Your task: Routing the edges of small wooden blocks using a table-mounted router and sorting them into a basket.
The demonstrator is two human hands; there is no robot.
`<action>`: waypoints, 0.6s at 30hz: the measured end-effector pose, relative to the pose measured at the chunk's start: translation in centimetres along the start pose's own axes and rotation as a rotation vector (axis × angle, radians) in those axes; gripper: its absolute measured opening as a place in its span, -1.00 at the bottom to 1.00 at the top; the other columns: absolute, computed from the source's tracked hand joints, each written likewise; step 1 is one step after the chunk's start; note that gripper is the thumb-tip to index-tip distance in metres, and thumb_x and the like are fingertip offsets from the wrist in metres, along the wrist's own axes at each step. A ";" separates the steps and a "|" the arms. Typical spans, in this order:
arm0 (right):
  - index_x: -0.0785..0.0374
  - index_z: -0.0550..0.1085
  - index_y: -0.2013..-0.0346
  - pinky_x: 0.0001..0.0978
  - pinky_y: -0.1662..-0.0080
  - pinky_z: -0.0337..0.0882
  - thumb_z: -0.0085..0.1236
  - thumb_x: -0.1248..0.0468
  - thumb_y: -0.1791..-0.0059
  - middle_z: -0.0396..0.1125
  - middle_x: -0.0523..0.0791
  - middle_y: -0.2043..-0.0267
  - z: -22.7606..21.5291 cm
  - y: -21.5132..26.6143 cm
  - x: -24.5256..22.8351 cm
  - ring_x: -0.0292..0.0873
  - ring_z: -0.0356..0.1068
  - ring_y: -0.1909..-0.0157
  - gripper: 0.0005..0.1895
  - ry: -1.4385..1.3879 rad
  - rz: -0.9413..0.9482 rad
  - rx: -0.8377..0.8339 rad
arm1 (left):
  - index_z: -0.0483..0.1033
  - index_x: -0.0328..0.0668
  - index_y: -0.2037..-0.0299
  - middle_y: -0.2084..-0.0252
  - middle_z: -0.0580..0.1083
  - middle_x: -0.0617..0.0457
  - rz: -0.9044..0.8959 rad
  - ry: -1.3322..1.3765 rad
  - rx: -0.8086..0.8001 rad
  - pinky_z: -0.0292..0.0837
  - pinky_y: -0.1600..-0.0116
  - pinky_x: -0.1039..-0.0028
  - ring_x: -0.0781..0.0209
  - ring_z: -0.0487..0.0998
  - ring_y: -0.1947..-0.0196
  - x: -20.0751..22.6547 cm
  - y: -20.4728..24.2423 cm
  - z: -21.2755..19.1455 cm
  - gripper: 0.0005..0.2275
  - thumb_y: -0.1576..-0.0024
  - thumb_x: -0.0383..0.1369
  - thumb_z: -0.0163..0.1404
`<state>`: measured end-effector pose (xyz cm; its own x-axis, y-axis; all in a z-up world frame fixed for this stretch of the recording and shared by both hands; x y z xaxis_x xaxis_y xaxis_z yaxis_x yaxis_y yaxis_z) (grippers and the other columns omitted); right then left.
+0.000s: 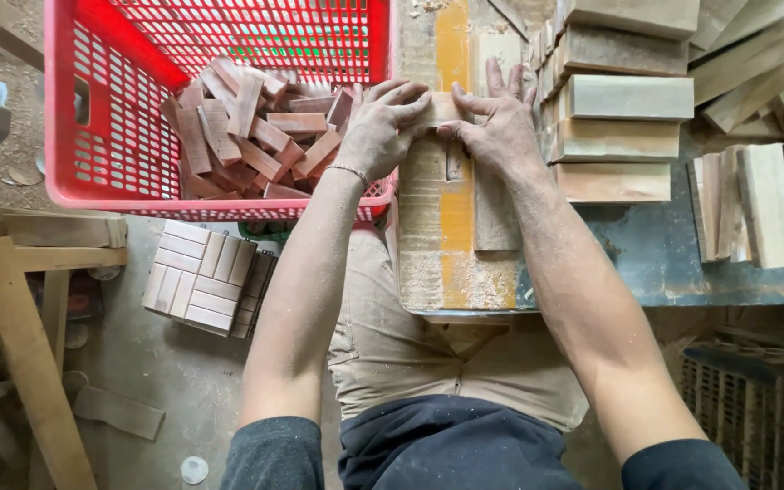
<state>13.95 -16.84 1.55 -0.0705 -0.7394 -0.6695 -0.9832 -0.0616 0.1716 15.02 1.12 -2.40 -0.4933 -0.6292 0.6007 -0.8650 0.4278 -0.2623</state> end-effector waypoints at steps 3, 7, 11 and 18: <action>-0.28 0.47 -0.18 0.06 -0.42 -0.69 0.38 -0.08 0.14 -0.31 -0.03 -0.60 0.3 -3.4 1.2 0.01 -0.63 -0.59 -0.41 0.052 0.033 0.028 | 0.50 0.08 -0.19 -0.28 0.39 0.22 -0.163 -0.173 -0.150 -0.51 -0.36 -0.55 0.07 0.20 -0.37 1.3 -2.8 -1.1 -0.66 -0.28 -0.14 -0.17; -0.26 0.44 -0.23 0.07 -0.44 -0.68 0.34 -0.06 0.12 -0.41 -0.07 -0.60 -1.3 -3.9 -1.7 0.02 -0.70 -0.58 -0.39 0.063 0.125 0.003 | 0.44 0.04 -0.24 -0.34 0.32 0.00 -0.213 -0.281 -0.200 -0.39 -0.42 -0.45 -0.02 0.18 -0.40 -0.1 -5.9 0.2 -0.56 -0.12 -0.46 -0.06; -0.23 0.33 -0.34 0.22 -0.43 -0.50 0.18 0.02 -0.03 -0.37 -0.09 -0.60 -1.8 -4.0 -2.7 0.06 -0.69 -0.55 -0.44 0.140 -0.021 0.044 | 0.34 -0.13 -0.24 -0.12 0.37 -0.10 -0.192 -0.397 -0.059 0.12 -0.22 -0.18 -0.10 0.36 -0.12 0.0 -7.1 -0.6 -0.53 -0.07 -0.40 0.02; 0.13 0.31 -0.42 0.07 -0.35 0.20 0.25 0.08 -0.08 0.32 0.12 -0.29 -1.9 6.1 -3.5 0.16 0.24 -0.36 -0.36 -0.072 -0.490 0.304 | 0.55 0.04 0.00 0.28 0.44 0.05 -0.275 0.190 0.263 0.56 0.15 0.08 -0.05 0.64 0.28 4.2 0.6 -5.7 -0.67 0.00 -0.25 0.22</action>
<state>8.51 -15.92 6.26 0.4047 -0.6249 -0.6676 -0.9071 -0.1820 -0.3795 12.93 2.43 4.26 -0.2363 -0.5553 0.7974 -0.9682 0.0653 -0.2414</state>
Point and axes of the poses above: each hand's wrist, its own y-axis away from the middle knuckle, its own z-axis out of the palm, x = y × z, the point moved 6 cm from there along -y, towards the middle knuckle
